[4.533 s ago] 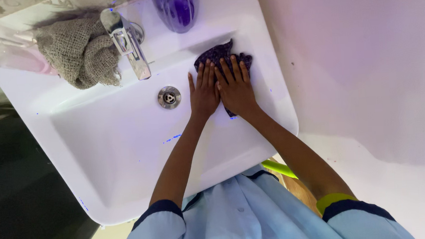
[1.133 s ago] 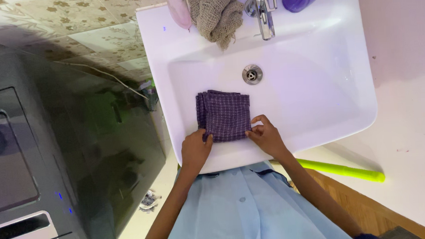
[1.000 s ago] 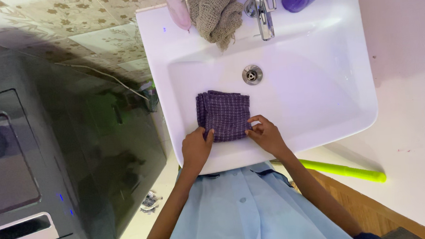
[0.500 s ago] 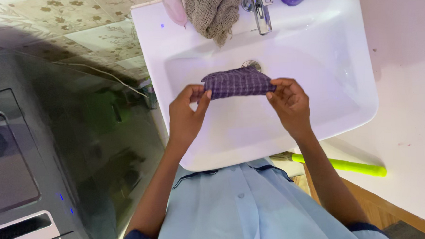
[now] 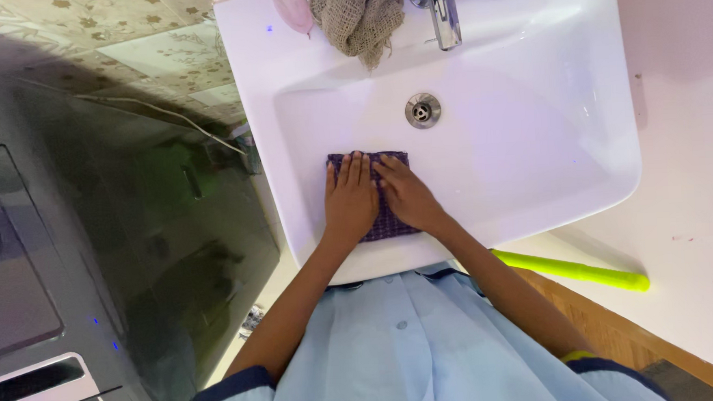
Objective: The person cleans a bathroom sink by wiping the inner surface with a dark cloth and rinsing the cloth under the faucet.
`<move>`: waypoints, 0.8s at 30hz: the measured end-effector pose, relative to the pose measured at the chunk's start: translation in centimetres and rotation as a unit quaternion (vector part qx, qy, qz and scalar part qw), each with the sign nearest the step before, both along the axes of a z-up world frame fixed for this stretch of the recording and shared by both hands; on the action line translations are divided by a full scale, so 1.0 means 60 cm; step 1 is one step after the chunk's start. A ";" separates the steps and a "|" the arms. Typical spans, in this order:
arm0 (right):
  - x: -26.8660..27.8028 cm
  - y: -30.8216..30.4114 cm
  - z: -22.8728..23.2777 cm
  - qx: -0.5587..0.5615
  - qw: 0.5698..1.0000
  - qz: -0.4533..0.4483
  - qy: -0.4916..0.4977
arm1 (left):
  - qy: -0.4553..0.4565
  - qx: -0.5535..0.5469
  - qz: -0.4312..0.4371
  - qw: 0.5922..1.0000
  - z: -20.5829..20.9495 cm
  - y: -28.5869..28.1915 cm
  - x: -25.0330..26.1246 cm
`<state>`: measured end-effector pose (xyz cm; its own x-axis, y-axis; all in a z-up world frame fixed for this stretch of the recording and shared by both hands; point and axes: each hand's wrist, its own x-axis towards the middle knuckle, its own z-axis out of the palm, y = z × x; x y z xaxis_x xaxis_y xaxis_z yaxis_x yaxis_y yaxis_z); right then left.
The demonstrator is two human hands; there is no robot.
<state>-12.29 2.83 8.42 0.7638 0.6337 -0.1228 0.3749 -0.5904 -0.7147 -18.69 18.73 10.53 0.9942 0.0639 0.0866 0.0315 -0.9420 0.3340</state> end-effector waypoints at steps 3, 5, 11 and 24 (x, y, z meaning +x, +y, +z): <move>-0.037 0.033 -0.042 -0.150 0.979 0.056 -0.126 | 0.022 -0.006 -0.020 1.000 -0.064 0.012 -0.011; -0.066 0.021 -0.029 -0.215 0.970 0.101 -0.049 | 0.106 -0.025 -0.025 0.994 -0.067 0.002 -0.050; -0.119 0.020 0.012 -0.215 0.965 0.149 0.034 | 0.186 0.011 -0.014 0.982 -0.031 -0.003 -0.128; 0.147 0.125 -0.102 -0.127 0.981 0.003 -0.149 | 0.039 0.097 0.047 0.993 -0.151 0.068 0.175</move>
